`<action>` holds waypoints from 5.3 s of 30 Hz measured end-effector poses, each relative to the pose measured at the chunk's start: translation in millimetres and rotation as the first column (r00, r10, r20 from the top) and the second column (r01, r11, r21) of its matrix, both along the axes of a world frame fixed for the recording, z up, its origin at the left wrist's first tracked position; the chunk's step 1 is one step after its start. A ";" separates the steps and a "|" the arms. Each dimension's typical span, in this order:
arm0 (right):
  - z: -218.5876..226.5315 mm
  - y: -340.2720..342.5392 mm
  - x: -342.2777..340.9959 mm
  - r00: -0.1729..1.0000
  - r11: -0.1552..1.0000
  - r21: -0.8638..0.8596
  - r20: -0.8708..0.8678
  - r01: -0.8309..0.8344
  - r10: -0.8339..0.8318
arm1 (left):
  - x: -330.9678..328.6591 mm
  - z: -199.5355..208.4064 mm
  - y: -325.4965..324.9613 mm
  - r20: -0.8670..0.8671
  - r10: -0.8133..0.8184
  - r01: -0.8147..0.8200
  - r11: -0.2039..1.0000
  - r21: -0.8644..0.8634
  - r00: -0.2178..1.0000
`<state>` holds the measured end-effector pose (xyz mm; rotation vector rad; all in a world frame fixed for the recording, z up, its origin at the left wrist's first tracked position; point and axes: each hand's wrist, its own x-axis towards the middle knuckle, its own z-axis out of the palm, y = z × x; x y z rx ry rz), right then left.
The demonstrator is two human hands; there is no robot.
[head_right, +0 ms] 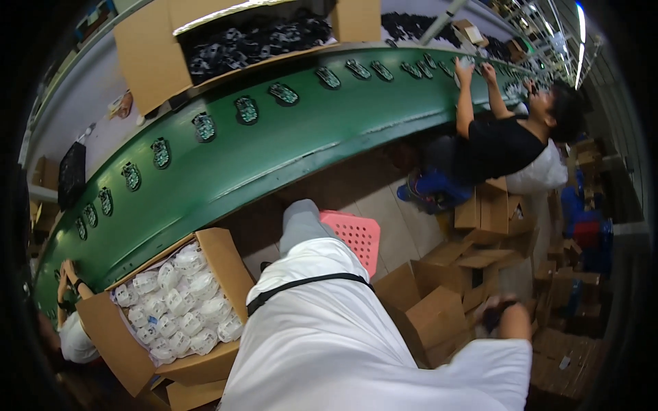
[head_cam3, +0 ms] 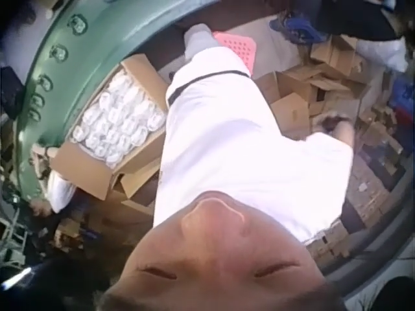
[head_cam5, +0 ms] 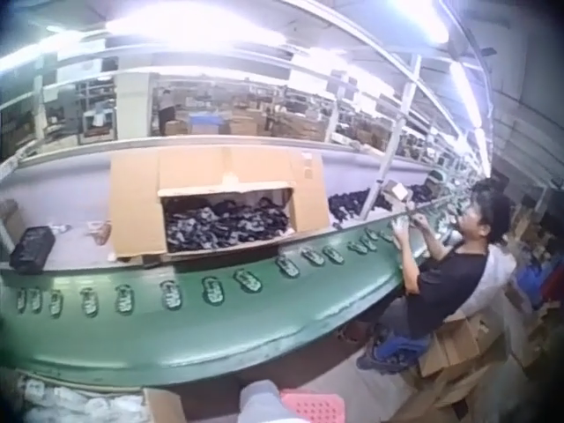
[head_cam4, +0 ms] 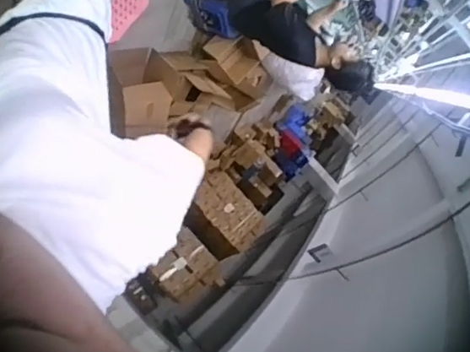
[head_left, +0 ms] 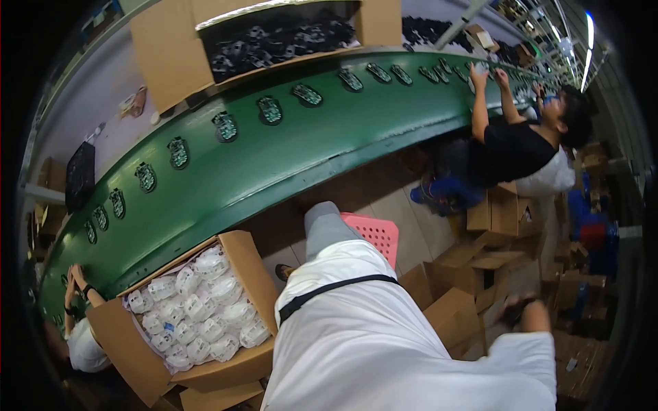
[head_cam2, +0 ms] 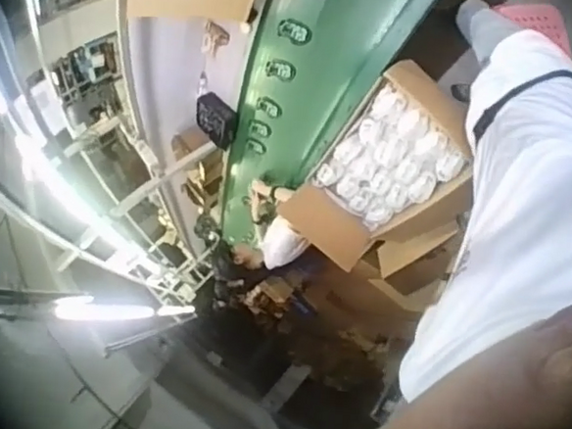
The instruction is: The recorder is assembling computer mice on a factory production line.
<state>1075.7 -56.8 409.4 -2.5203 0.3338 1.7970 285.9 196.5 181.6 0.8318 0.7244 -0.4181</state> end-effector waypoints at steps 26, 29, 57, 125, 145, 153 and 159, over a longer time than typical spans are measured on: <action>-356.2 641.0 -151.5 -0.143 -0.478 0.862 0.502 0.170 0.853 | 441.7 -464.7 79.4 -0.636 0.576 -0.727 0.686 0.033 0.514; -345.5 645.6 -149.1 -0.034 -0.562 0.819 0.569 0.116 0.822 | 505.0 -524.3 108.8 -0.442 0.497 -0.563 0.826 -0.024 0.747; -244.3 536.1 -183.7 -0.105 -0.840 0.542 0.834 -0.029 0.542 | 289.8 -216.7 -60.7 -0.579 0.731 -0.808 0.555 0.200 0.359; -273.2 600.3 -296.2 0.377 -0.578 0.807 0.575 -0.118 0.726 | 51.0 30.9 226.7 -0.578 0.346 0.533 0.224 0.816 0.739; -282.0 599.2 -288.3 0.482 -0.272 0.958 0.283 -0.095 0.829 | -46.0 59.0 330.2 0.030 0.959 0.130 -0.069 0.989 0.283; -283.7 601.0 -286.3 0.456 -0.289 0.953 0.297 -0.089 0.839 | -122.4 19.5 372.2 0.013 1.000 0.560 -0.014 0.829 0.007; -286.2 591.4 -278.2 0.527 -0.156 0.987 0.157 -0.048 0.835 | -72.5 107.8 272.0 -0.232 0.867 -0.021 0.268 0.963 0.440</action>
